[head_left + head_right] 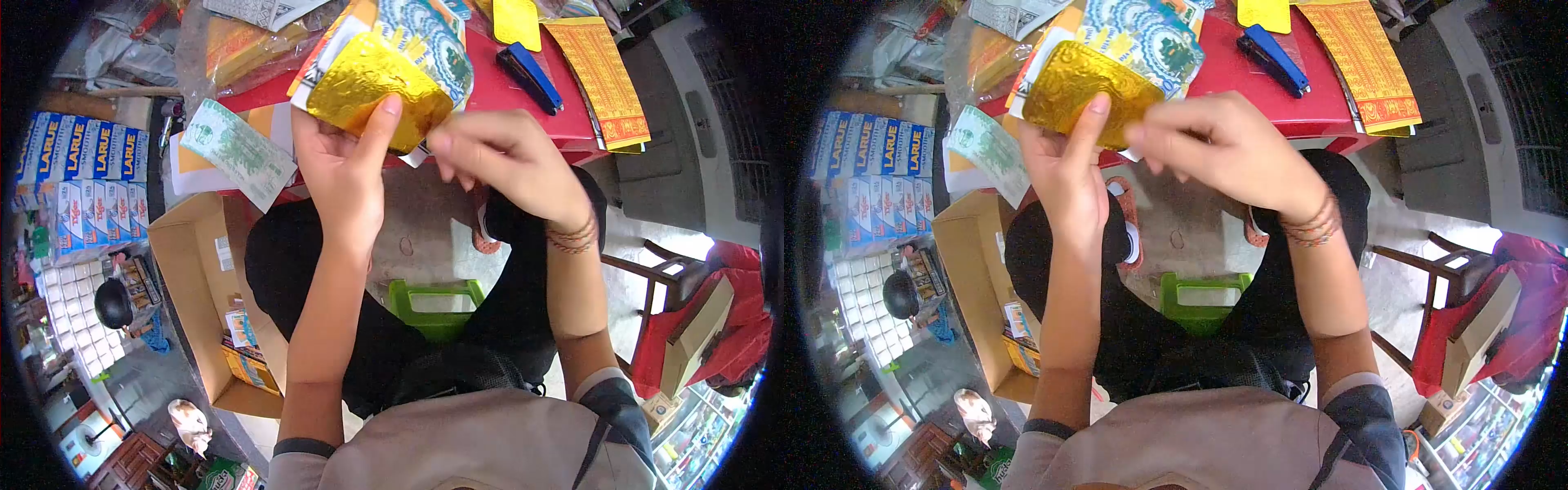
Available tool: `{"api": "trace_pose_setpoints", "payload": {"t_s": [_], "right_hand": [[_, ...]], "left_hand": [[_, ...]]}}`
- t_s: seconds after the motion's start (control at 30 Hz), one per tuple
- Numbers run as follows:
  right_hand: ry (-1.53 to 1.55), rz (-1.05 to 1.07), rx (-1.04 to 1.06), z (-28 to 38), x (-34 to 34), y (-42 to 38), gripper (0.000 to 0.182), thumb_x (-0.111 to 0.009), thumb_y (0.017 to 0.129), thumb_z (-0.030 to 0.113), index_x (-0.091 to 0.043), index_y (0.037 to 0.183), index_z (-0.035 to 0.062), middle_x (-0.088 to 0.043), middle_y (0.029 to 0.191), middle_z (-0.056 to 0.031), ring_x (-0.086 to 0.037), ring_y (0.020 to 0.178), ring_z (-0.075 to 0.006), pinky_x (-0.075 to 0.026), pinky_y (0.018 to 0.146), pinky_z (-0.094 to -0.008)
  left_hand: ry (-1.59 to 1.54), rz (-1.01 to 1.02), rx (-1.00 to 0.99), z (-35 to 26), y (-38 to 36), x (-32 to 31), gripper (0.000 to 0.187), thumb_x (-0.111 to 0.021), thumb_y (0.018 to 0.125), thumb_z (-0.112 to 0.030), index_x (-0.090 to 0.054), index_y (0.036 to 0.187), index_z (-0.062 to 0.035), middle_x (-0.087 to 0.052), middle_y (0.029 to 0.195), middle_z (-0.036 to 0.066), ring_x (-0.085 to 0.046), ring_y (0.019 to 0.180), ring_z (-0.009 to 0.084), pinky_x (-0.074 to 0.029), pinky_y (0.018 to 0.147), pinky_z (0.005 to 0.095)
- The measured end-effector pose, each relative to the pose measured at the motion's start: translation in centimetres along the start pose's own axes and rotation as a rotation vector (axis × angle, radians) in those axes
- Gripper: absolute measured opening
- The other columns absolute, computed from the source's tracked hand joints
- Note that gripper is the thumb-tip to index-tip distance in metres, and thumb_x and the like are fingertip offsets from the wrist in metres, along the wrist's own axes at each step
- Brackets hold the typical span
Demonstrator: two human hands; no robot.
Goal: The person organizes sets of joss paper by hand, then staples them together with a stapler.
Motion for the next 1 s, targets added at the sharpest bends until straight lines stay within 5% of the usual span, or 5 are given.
{"api": "trace_pose_setpoints", "payload": {"t_s": [0.23, 0.27, 0.37, 0.67, 1.0], "right_hand": [[-0.172, 0.309, -0.001, -1.2, -0.5, -1.4, 0.023, -0.063, 0.088, 0.02, -0.066, 0.1, 0.0003, -0.065, 0.093, -0.0084, -0.062, 0.081, -0.0147, -0.05, 0.072, -0.0289], [-0.182, 0.231, -0.079, -3.5, 0.4, -1.6, 0.041, -0.06, 0.09, 0.039, -0.061, 0.11, 0.0034, -0.065, 0.084, -0.0059, -0.061, 0.076, -0.0115, -0.049, 0.067, -0.0244], [0.134, -0.055, -0.239, -4.1, 1.7, -1.2, 0.051, -0.057, 0.09, 0.047, -0.056, 0.111, 0.0008, -0.064, 0.084, -0.0049, -0.06, 0.075, -0.0102, -0.048, 0.065, -0.0247], [0.344, -0.352, -0.042, -3.2, 4.3, -0.7, 0.03, -0.064, 0.089, 0.017, -0.054, 0.112, 0.0012, -0.064, 0.091, -0.0011, -0.057, 0.077, -0.0026, -0.043, 0.06, -0.0177], [-0.033, -0.206, -0.182, -4.9, 4.1, -1.9, 0.031, -0.065, 0.088, 0.025, -0.055, 0.102, -0.0011, -0.06, 0.076, -0.0032, -0.055, 0.07, -0.0055, -0.044, 0.06, -0.0227]], "left_hand": [[-0.171, 0.025, 0.28, 1.6, -0.1, 0.1, 0.041, -0.067, 0.079, 0.005, -0.052, 0.117, -0.0016, -0.06, 0.106, 0.007, -0.06, 0.097, 0.0152, -0.049, 0.086, 0.0303], [-0.214, 0.022, 0.308, 1.8, -0.2, -0.1, 0.042, -0.067, 0.079, 0.005, -0.052, 0.117, -0.0018, -0.061, 0.107, 0.008, -0.061, 0.097, 0.0157, -0.05, 0.084, 0.0314], [-0.269, 0.024, 0.374, 2.6, -0.6, -0.4, 0.042, -0.066, 0.079, 0.005, -0.052, 0.119, -0.0022, -0.061, 0.108, 0.008, -0.062, 0.097, 0.0171, -0.053, 0.082, 0.0336], [-0.243, 0.144, 0.646, 3.2, -2.4, -1.3, 0.045, -0.06, 0.082, -0.003, -0.047, 0.124, -0.0013, -0.059, 0.117, 0.012, -0.058, 0.11, 0.0222, -0.047, 0.093, 0.0392], [-0.031, 0.193, 0.618, 5.5, -2.8, -0.5, 0.039, -0.066, 0.084, -0.004, -0.051, 0.12, 0.0, -0.061, 0.114, 0.008, -0.058, 0.104, 0.0151, -0.043, 0.092, 0.0304]]}}
Point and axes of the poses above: each hand's wrist, its own y-axis towards the middle knuckle, its own x-axis out of the back of the hand, z = x × y, the point moved 9 cm from there along y, towards the middle knuckle
